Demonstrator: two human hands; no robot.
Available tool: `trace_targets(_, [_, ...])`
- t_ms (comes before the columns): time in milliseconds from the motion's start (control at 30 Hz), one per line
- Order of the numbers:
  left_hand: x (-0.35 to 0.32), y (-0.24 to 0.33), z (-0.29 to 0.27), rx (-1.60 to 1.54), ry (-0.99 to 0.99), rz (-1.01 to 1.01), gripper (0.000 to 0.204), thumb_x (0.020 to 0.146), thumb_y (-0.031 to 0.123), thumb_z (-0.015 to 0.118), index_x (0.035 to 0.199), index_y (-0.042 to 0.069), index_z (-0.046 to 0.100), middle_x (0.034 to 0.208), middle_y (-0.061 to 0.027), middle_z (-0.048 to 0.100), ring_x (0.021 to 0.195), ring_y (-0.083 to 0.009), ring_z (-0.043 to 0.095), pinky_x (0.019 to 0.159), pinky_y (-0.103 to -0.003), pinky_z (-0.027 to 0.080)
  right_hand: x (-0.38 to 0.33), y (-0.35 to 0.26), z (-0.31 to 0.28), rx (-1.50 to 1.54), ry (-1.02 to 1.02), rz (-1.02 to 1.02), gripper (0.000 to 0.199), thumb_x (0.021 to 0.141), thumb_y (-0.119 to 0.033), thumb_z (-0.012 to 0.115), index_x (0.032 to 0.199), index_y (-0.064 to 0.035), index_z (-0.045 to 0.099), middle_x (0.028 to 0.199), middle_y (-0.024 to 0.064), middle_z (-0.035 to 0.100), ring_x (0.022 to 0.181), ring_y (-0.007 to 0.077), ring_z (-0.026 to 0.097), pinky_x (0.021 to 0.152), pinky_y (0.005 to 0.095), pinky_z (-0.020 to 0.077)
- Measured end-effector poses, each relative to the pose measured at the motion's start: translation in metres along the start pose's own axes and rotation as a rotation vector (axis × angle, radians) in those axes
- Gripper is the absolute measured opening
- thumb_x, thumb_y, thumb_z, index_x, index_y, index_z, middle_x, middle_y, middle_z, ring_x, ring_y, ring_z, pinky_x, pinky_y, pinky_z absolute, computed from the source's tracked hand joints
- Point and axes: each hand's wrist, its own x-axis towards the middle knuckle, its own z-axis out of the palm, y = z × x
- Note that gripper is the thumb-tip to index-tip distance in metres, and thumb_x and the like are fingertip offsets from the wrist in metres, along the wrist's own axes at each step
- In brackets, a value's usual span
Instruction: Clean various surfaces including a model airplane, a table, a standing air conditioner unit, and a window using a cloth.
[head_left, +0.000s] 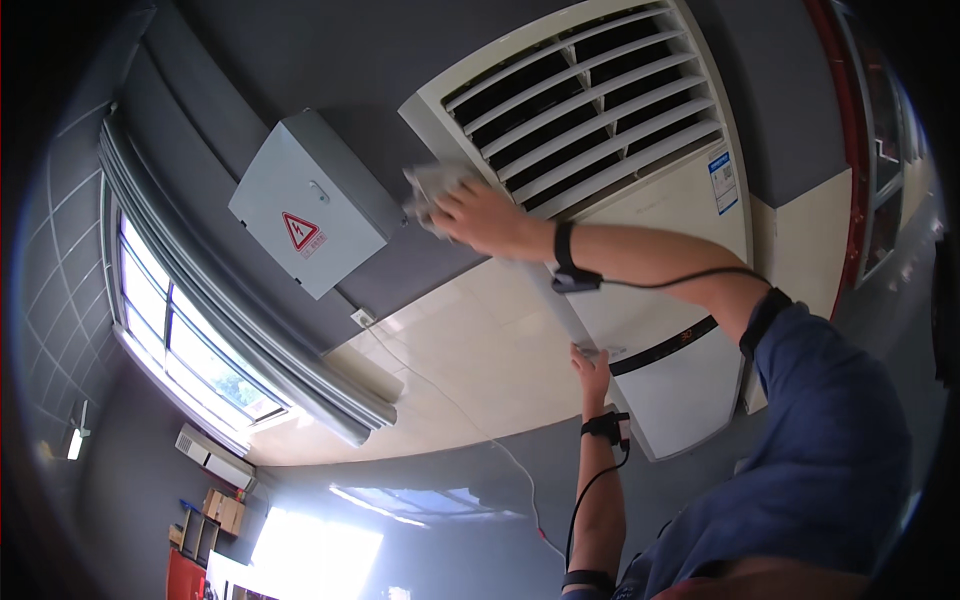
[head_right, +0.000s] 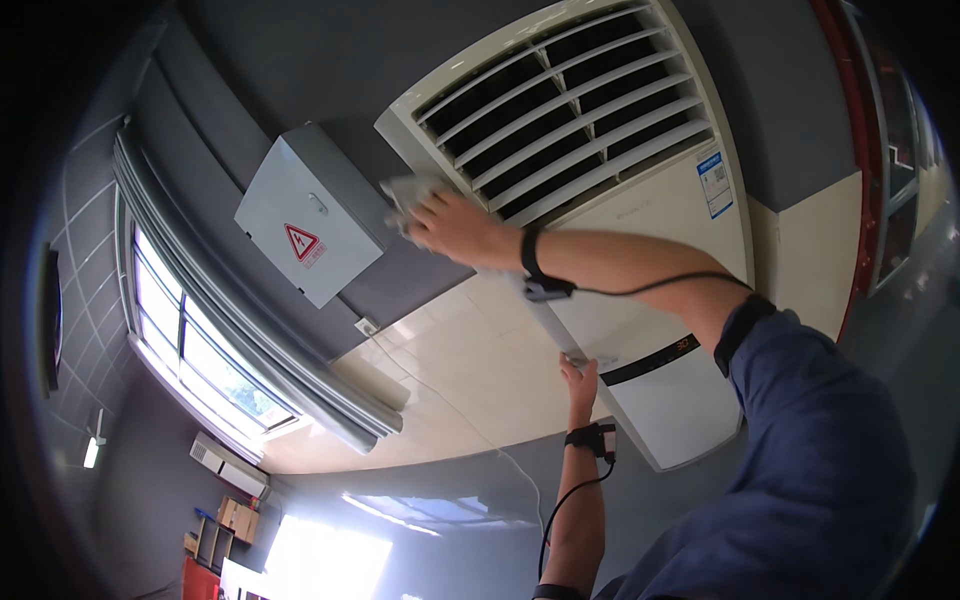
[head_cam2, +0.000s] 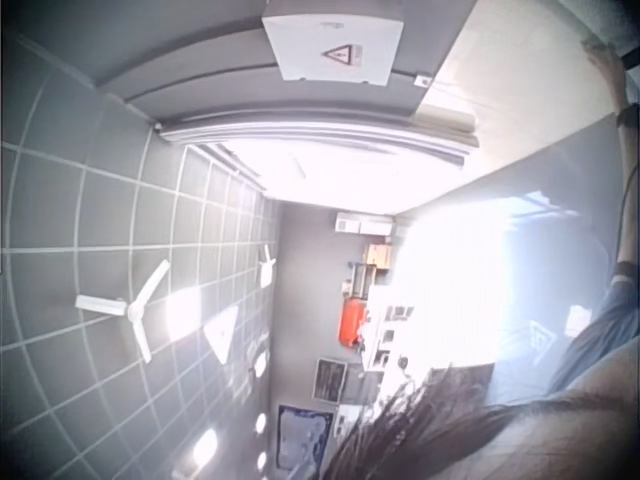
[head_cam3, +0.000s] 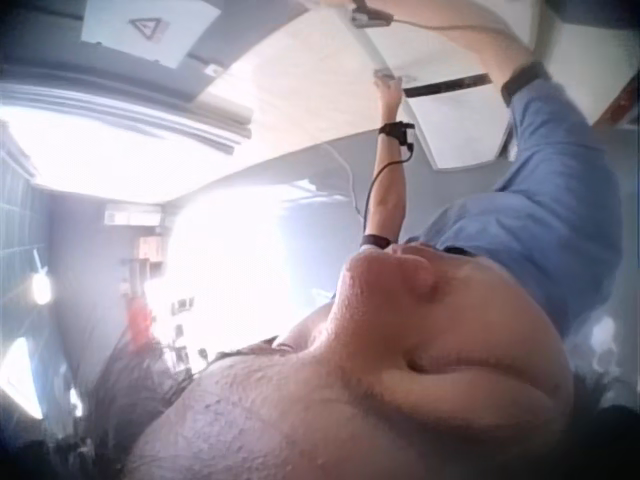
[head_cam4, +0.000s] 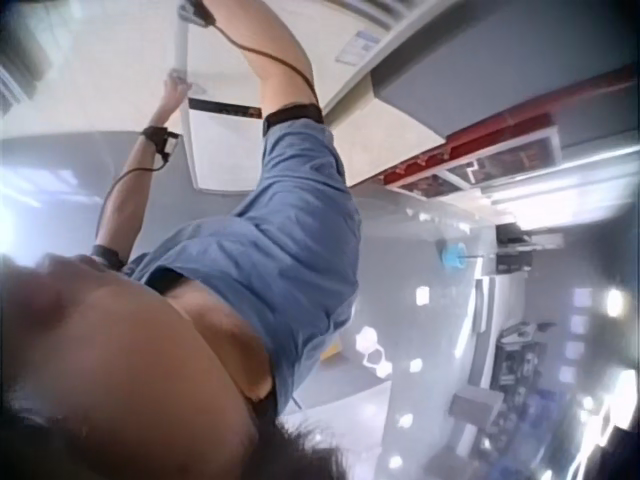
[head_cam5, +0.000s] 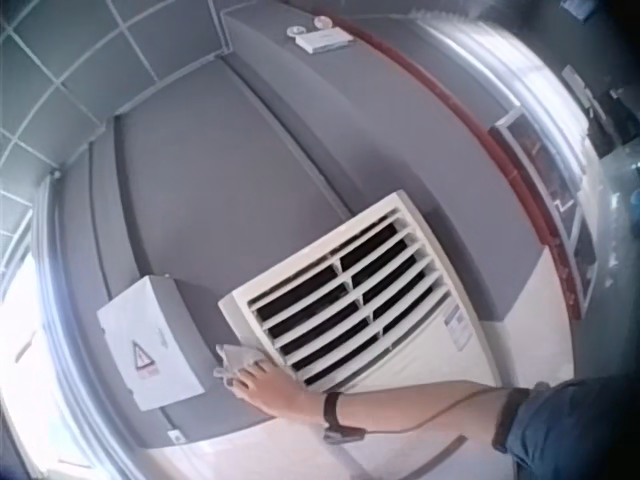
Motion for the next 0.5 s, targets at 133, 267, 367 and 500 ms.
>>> trace_targets(133, [0.0, -0.005, 0.007, -0.004, -0.043, 0.016, 0.082, 0.08, 0.023, 0.062, 0.14, -0.001, 0.012, 0.129, -0.0315, 0.028, 0.119, -0.0443, 0.035, 0.099, -0.046, 0.032, 0.066, 0.046, -0.02, -0.109, 0.175, 0.087, 0.031, 0.076, -0.022, 0.06, 0.104, -0.0085, 0.057, 0.112, 0.0129, 0.054, 0.106, 0.0302, 0.049, 0.092, 0.0398, 0.036])
trace_targets(267, [0.0, -0.007, -0.002, 0.011, -0.019, 0.007, 0.083, 0.079, 0.019, 0.063, 0.141, 0.001, 0.01, 0.131, -0.029, 0.026, 0.121, -0.0417, 0.034, 0.1, -0.045, 0.031, 0.092, 0.043, -0.03, -0.206, 0.201, 0.143, 0.029, 0.077, -0.023, 0.061, 0.103, -0.0085, 0.058, 0.119, 0.0167, 0.052, 0.117, 0.0363, 0.044, 0.098, 0.0417, 0.0332])
trace_targets(367, [-0.005, 0.002, 0.013, 0.004, -0.044, 0.013, 0.084, 0.077, 0.015, 0.063, 0.14, 0.001, 0.01, 0.13, -0.0285, 0.026, 0.12, -0.0418, 0.034, 0.1, -0.045, 0.031, 0.066, 0.037, -0.01, -0.28, 0.112, 0.131, 0.025, 0.077, -0.021, 0.06, 0.099, -0.0083, 0.06, 0.118, 0.0167, 0.053, 0.114, 0.0341, 0.047, 0.095, 0.0404, 0.0356])
trace_targets(500, [-0.004, 0.0, 0.008, 0.023, -0.002, 0.045, 0.083, 0.075, 0.011, 0.061, 0.14, -0.001, 0.012, 0.127, -0.0297, 0.029, 0.115, -0.0441, 0.037, 0.098, -0.046, 0.033, 0.066, 0.032, -0.013, -0.062, -0.015, 0.072, 0.02, 0.075, -0.017, 0.059, 0.094, -0.009, 0.062, 0.109, 0.0115, 0.056, 0.102, 0.0275, 0.053, 0.087, 0.0375, 0.0401])
